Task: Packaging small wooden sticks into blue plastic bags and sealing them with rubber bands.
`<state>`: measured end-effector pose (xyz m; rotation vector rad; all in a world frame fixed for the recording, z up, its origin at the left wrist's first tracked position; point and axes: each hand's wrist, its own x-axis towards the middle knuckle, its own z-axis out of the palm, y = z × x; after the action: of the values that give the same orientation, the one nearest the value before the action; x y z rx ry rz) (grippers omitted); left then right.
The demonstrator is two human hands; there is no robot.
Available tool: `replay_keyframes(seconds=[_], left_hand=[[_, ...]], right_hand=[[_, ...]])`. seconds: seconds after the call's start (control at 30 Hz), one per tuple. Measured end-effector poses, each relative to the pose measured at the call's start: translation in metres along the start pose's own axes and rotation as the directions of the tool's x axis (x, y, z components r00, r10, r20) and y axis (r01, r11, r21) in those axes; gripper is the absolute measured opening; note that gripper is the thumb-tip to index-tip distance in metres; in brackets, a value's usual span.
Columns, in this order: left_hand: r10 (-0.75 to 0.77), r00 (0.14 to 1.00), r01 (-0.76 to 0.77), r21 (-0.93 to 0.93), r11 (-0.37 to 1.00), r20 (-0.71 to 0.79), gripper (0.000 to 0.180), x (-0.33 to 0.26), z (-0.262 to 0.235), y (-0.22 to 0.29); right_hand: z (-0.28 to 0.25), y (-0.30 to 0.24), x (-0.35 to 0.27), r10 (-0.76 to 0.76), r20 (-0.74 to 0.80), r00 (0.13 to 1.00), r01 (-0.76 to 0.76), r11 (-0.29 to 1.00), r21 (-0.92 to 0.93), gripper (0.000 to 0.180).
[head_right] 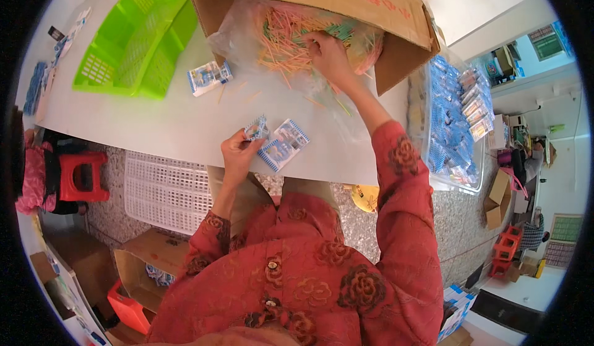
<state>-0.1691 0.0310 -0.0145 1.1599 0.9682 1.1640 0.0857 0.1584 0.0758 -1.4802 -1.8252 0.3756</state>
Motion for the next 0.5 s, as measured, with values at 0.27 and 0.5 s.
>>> replay_keyframes(seconds=[0.27,0.5], left_hand=[[0.049,0.998,-0.050,0.017,0.999,0.049,0.010,-0.002,-0.003,-0.008],[0.059,0.995,-0.066,0.076,0.995,0.081,0.013,0.000,-0.006,-0.009]], right_hand=[[0.010,0.071,0.098,0.209,0.079,0.975,-0.093,0.702,-0.706,0.032],[0.010,0.084,0.092,-0.190,-0.080,0.979,0.124,0.854,-0.505,0.038]])
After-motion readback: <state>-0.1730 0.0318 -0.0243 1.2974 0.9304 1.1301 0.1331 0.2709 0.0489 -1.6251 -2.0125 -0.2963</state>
